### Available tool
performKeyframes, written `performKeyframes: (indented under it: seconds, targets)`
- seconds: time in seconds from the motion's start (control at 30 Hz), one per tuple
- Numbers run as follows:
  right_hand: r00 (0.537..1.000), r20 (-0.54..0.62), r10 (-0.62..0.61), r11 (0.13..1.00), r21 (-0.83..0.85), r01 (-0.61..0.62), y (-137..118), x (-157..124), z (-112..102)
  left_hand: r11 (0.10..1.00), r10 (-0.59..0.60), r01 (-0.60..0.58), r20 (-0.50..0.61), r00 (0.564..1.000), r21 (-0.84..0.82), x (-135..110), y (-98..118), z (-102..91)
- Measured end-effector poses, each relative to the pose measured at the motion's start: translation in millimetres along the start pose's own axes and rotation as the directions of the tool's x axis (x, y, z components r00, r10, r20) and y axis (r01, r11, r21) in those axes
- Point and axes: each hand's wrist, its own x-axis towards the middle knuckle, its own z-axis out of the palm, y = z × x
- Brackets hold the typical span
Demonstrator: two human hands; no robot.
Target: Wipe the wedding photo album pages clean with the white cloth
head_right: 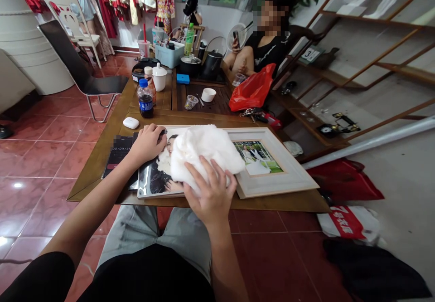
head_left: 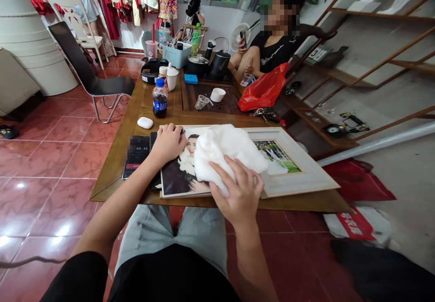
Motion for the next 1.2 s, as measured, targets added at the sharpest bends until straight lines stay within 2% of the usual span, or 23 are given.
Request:
performKeyframes:
  seconds: [0.1, 0.2, 0.4, 0.5, 0.77, 0.9, 1.0, 1.1, 1.2]
  targets:
    - [0.998, -0.001, 0.069, 0.997, -0.047, -0.069, 15.0, 3.7, -3.7, 1.0, -0.007, 0.007, 0.003, 1.0, 0.004, 0.0, 1.2, -0.4]
    - [0.994, 0.046, 0.104, 0.993, -0.058, -0.102, 15.0, 9.5, -5.7, 1.0, -0.008, 0.008, 0.01, 1.0, 0.01, 0.0, 1.2, -0.3]
    - [0.979, 0.206, -0.006, 1.0, -0.012, 0.009, -12.1, 22.1, -3.2, 1.0, 0.002, -0.001, -0.012, 1.0, 0.014, 0.2, -0.3, 1.4]
    - [0.966, 0.256, -0.019, 1.0, 0.019, 0.015, -13.3, 28.6, -3.0, 1.0, 0.003, -0.003, -0.007, 1.0, 0.012, 0.3, -0.4, 0.6]
    - [0.949, 0.28, 0.146, 0.988, -0.079, -0.129, 11.6, 55.5, 4.3, 1.0, 0.003, -0.003, -0.003, 1.0, 0.021, 1.6, -0.3, -0.7]
    - [0.935, 0.348, 0.061, 0.998, -0.049, -0.047, 2.5, 66.4, 8.4, 1.0, 0.004, -0.004, 0.002, 1.0, 0.024, 1.6, -0.7, -0.2]
    - [0.915, 0.405, -0.004, 1.0, -0.002, 0.005, -1.3, 75.2, 3.1, 0.999, 0.001, -0.001, 0.007, 1.0, 0.032, 1.4, -0.5, -0.9]
    - [0.915, 0.402, 0.023, 1.0, 0.005, -0.028, 5.6, 90.1, -3.4, 0.999, 0.0, -0.001, 0.016, 1.0, 0.042, 1.3, -0.1, -2.2]
    - [0.914, 0.405, 0.022, 0.999, 0.013, -0.03, 19.9, 110.9, -0.7, 0.999, 0.001, -0.002, 0.016, 1.0, 0.042, 1.3, 0.0, -3.0]
